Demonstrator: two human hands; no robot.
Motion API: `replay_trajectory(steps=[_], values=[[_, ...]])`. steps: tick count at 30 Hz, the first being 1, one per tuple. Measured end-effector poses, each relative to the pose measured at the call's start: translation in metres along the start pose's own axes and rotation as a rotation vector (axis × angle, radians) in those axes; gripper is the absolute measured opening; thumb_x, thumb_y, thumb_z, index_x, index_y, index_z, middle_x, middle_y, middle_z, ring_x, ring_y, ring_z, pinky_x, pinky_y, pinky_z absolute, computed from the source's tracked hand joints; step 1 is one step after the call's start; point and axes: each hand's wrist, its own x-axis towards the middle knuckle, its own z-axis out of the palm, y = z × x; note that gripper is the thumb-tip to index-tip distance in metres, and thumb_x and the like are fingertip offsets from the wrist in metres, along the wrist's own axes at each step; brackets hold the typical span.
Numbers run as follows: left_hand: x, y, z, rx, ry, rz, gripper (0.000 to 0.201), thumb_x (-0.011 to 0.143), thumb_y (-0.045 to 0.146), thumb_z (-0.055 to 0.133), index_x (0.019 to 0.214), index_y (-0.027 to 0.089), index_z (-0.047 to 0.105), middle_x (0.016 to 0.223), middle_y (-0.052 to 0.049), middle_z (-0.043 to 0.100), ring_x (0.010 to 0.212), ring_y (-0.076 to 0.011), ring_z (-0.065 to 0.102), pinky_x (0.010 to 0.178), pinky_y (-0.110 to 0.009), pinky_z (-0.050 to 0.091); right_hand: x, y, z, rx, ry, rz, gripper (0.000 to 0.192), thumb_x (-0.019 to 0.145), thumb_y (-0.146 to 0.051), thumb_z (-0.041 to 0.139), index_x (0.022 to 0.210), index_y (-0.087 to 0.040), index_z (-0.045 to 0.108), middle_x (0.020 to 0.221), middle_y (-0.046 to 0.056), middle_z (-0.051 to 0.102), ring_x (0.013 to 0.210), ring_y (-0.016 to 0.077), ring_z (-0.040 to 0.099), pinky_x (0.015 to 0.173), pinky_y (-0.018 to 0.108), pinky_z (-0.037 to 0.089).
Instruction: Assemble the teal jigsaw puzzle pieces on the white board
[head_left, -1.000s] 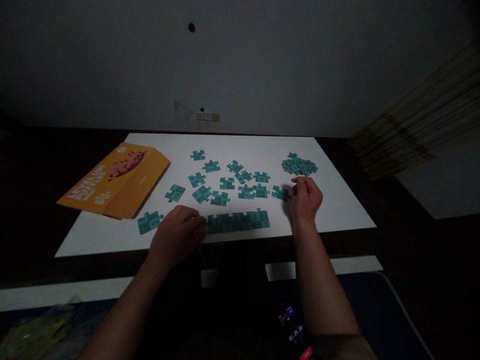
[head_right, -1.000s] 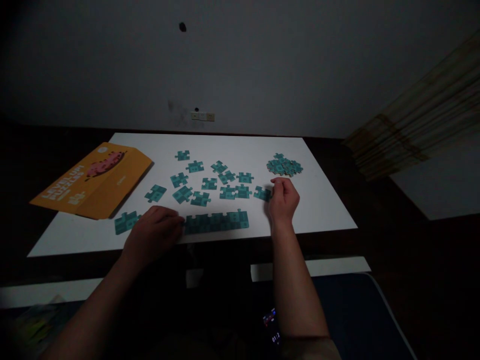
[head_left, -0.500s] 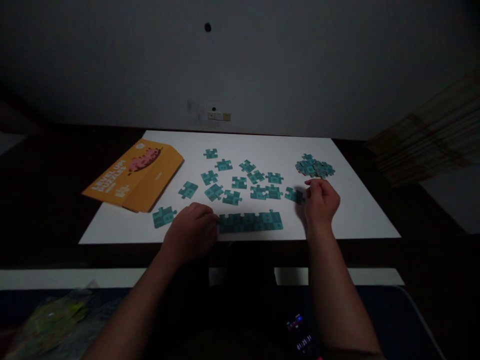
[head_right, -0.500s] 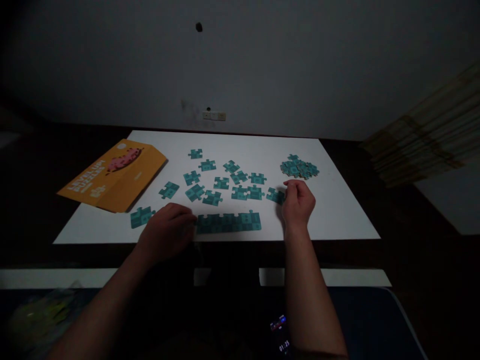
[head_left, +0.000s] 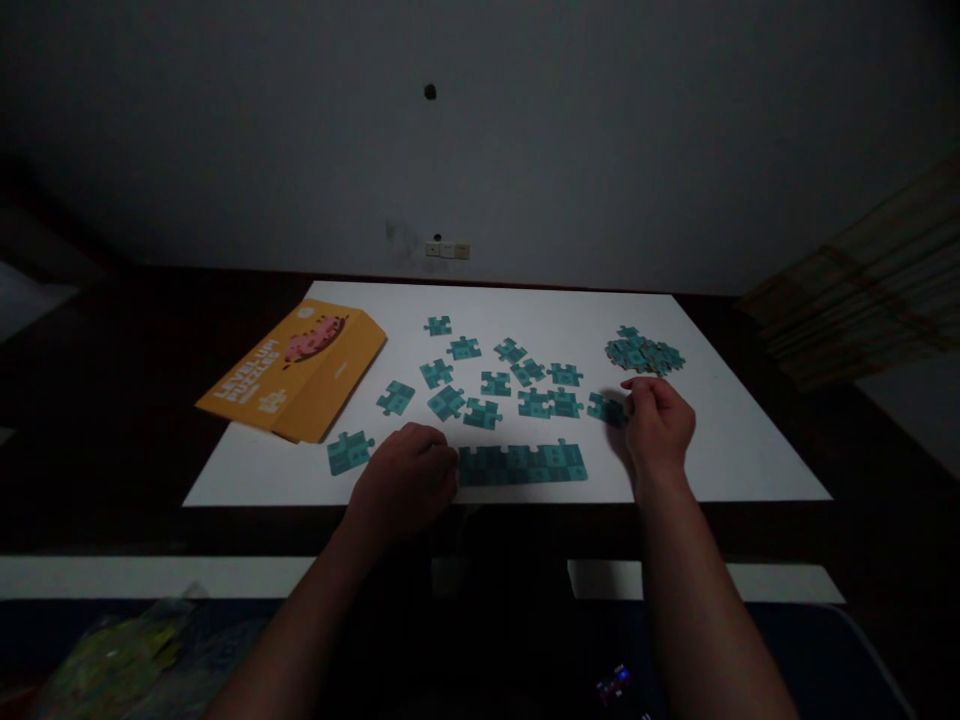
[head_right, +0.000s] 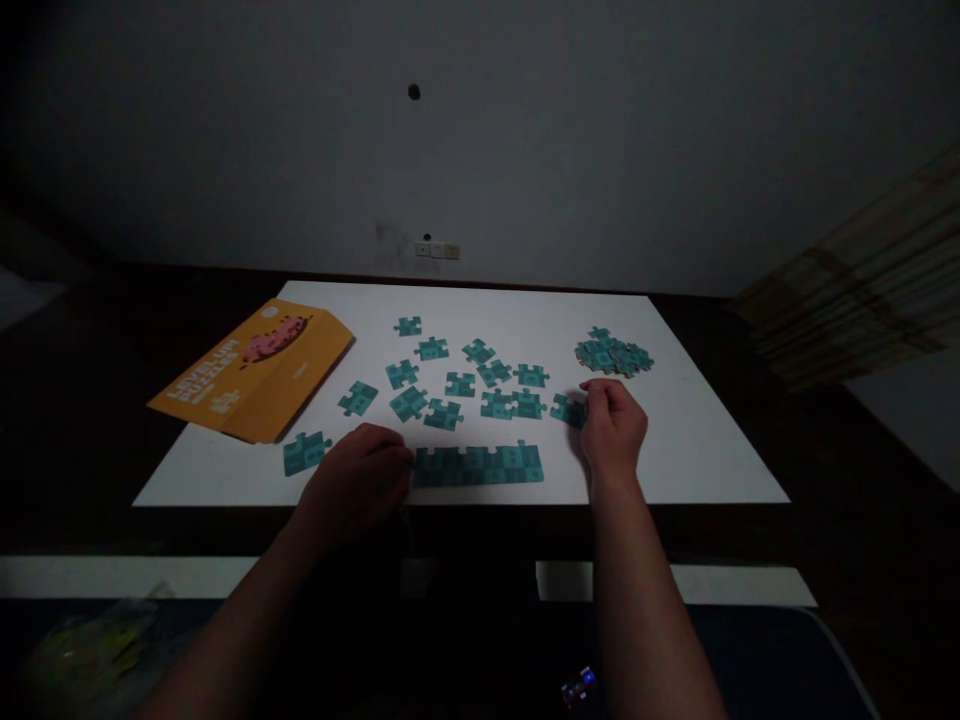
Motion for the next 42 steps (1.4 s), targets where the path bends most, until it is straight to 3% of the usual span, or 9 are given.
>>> replay_trajectory(steps=[7, 15, 31, 37, 42], values=[[-0.002, 0.002, 0.0, -0.024, -0.016, -0.017, 0.012, 0.1, 0.019, 0.067, 0.1, 0.023, 0.079, 0.11, -0.011, 0.081, 0.103, -0.0297, 0.073, 0.09, -0.047, 0.063, 0.002, 0.002, 0.0, -0.057, 0.022, 0.01, 0.03, 0.098, -0.052, 0.071, 0.09, -0.026, 0.084, 0.07, 0.0, 0.065, 0.068, 0.0228, 0.061, 0.069, 0.04, 0.046], [-0.003, 0.0, 0.001, -0.048, -0.017, -0.028, 0.012, 0.101, 0.021, 0.069, 0.103, 0.025, 0.08, 0.11, -0.009, 0.081, 0.104, -0.0293, 0.073, 0.091, -0.047, 0.062, 0.0, 0.01, -0.003, -0.072, 0.039, 0.025, 0.026, 0.095, -0.049, 0.073, 0.091, -0.027, 0.086, 0.073, 0.004, 0.07, 0.07, 0.0267, 0.065, 0.067, 0.043, 0.047], [-0.004, 0.0, 0.003, -0.037, 0.017, -0.049, 0.016, 0.097, 0.019, 0.068, 0.103, 0.025, 0.081, 0.108, -0.009, 0.081, 0.103, -0.0286, 0.072, 0.087, -0.045, 0.058, -0.004, 0.0, -0.004, -0.102, -0.114, -0.028, 0.025, 0.095, -0.05, 0.076, 0.09, -0.028, 0.087, 0.081, 0.006, 0.077, 0.081, 0.0312, 0.071, 0.076, 0.046, 0.054], [-0.004, 0.0, 0.006, -0.025, 0.033, -0.045, 0.013, 0.097, 0.021, 0.069, 0.101, 0.024, 0.08, 0.104, -0.007, 0.08, 0.099, -0.0261, 0.07, 0.087, -0.042, 0.056, -0.004, -0.002, -0.005, -0.145, -0.174, 0.003, 0.031, 0.096, -0.052, 0.073, 0.096, -0.024, 0.087, 0.092, 0.007, 0.082, 0.091, 0.031, 0.074, 0.087, 0.046, 0.054], [-0.005, 0.002, 0.005, -0.04, 0.04, -0.054, 0.012, 0.098, 0.022, 0.068, 0.101, 0.023, 0.08, 0.107, -0.008, 0.08, 0.1, -0.0267, 0.072, 0.089, -0.043, 0.056, -0.003, -0.003, -0.004, -0.161, -0.224, -0.021, 0.033, 0.097, -0.054, 0.072, 0.095, -0.025, 0.086, 0.09, 0.007, 0.081, 0.088, 0.0318, 0.073, 0.086, 0.048, 0.053]])
